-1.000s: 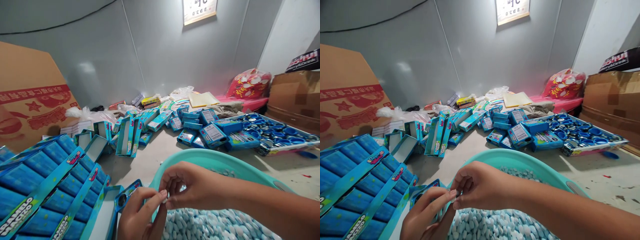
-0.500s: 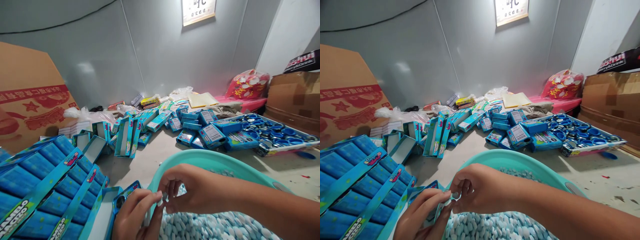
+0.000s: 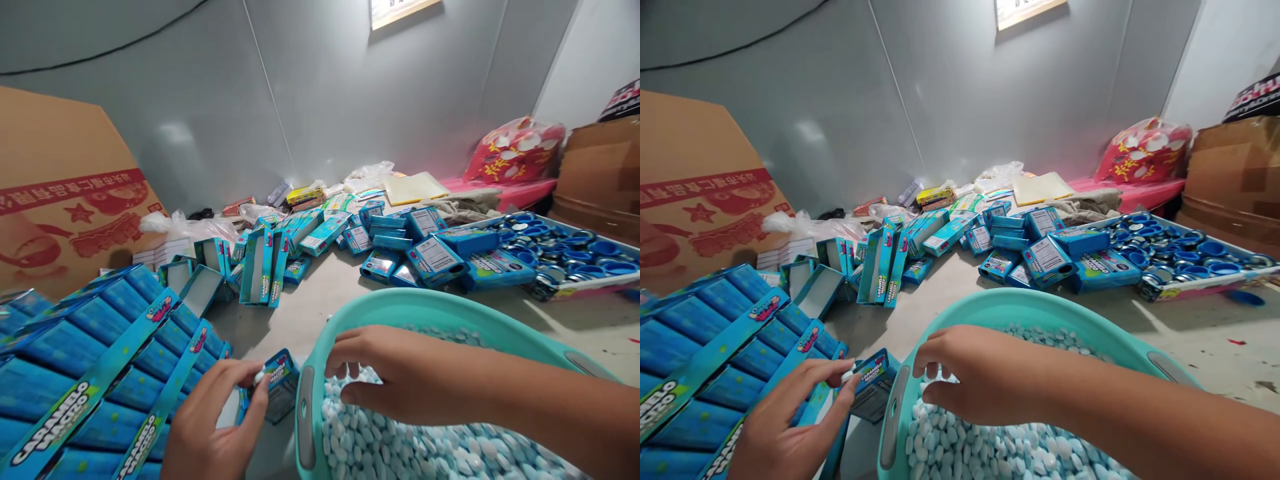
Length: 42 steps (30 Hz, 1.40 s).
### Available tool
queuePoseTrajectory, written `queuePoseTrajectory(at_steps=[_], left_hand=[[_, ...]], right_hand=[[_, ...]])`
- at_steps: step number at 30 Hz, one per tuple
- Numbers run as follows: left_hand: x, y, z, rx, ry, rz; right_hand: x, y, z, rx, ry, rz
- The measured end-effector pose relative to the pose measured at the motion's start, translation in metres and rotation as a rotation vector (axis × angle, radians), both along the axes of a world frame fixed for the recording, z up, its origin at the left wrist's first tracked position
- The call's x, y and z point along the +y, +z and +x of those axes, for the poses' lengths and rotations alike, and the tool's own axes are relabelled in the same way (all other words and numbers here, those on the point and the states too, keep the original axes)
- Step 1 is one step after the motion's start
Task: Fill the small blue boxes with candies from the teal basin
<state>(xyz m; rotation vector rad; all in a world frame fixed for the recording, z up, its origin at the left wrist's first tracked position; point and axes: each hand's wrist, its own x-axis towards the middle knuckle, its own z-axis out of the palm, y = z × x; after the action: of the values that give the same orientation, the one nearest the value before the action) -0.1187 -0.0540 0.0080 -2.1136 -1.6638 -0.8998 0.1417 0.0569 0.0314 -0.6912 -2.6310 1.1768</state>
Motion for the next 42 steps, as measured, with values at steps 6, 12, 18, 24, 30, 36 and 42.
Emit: queuePoseTrajectory(at_steps=[6, 12, 18, 24, 30, 36, 42], left_hand=[[0.0, -0.001, -0.014, 0.082, 0.017, -0.005], [0.002, 0.0, -0.015, 0.074, 0.05, -0.071], [0.003, -0.003, -0.015, 0.016, 0.063, -0.164], [0.001, -0.007, -0.017, -0.025, 0.126, -0.241], [0.001, -0.005, -0.015, -0.04, 0.082, -0.278], [0.0, -0.004, -0.01, -0.135, 0.254, -0.004], [0.001, -0.006, -0.005, -0.523, 0.29, 0.239]], right_hand=[[0.0, -0.006, -0.002, -0.016, 0.003, 0.053], [0.001, -0.01, 0.0, -0.039, 0.02, 0.064], [0.0, -0.019, 0.003, -0.156, 0.07, 0.088], [-0.002, -0.02, 0.001, -0.211, 0.084, 0.113], [-0.002, -0.017, 0.001, -0.294, 0.057, 0.086], [0.0, -0.024, 0.001, -0.339, 0.074, 0.088], [0.0, -0.021, 0.001, -0.368, 0.061, 0.135]])
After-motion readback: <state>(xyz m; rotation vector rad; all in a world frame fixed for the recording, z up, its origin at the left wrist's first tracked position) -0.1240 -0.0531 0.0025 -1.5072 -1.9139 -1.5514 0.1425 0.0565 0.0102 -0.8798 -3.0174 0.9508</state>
